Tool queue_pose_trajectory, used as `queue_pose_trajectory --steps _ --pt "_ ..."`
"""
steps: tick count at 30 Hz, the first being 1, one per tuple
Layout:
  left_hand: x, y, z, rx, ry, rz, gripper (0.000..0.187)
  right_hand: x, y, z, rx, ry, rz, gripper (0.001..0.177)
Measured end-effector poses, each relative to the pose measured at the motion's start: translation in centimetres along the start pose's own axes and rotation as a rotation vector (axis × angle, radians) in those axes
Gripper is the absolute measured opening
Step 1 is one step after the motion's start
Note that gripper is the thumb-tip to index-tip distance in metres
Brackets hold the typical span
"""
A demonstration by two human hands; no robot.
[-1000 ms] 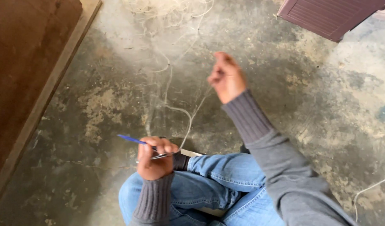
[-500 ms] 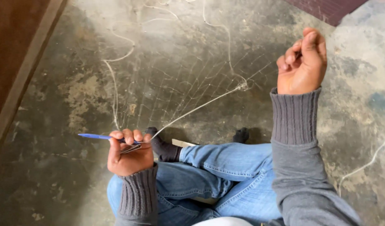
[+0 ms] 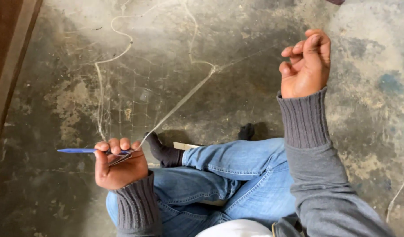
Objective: Repairing a fishing net by tying knots and trimming excess line with clippers
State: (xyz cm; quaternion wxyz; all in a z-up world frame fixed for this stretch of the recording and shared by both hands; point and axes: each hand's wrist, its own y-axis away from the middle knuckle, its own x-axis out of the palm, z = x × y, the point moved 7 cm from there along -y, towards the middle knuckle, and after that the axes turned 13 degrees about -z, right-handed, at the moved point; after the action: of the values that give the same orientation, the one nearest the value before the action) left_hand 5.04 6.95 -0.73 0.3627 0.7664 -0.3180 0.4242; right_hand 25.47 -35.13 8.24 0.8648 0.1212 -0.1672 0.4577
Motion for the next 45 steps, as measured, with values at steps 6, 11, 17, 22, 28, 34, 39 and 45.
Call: queue_pose_trajectory --steps 6,11,17,22,28,34,39,45 --pt "0.0 -0.5 -1.6 0.058 -0.023 -0.021 0.019 -0.1 0.4 -0.2 -0.013 -0.160 0.162 0.015" --pt "-0.7 -0.9 -3.6 0.113 -0.032 -0.118 0.019 0.6 1.7 -1.5 0.073 -0.202 0.202 0.013" --pt "-1.0 -1.4 -4.1 0.125 -0.048 -0.159 0.019 1.3 4.4 -4.7 0.252 -0.186 0.291 0.014" --pt "-0.3 -1.0 -4.0 0.157 -0.042 -0.226 0.014 1.7 5.7 -5.7 0.338 -0.171 0.370 0.014" --pt "0.1 -1.3 -3.7 0.171 -0.159 -0.135 0.015 2.2 8.1 -6.2 0.375 -0.190 0.477 0.017" --pt "-0.6 -1.7 -4.8 0.307 -0.168 -0.226 0.012 3.0 10.9 -7.3 0.271 -0.124 0.568 0.022" --pt "4.9 -0.1 0.4 0.301 -0.434 0.075 0.019 4.3 15.1 -9.8 0.367 -0.068 0.537 0.027" --pt "10.1 1.6 6.2 0.111 -0.621 0.585 0.021 7.2 21.0 -9.5 0.535 -0.063 0.664 0.022"
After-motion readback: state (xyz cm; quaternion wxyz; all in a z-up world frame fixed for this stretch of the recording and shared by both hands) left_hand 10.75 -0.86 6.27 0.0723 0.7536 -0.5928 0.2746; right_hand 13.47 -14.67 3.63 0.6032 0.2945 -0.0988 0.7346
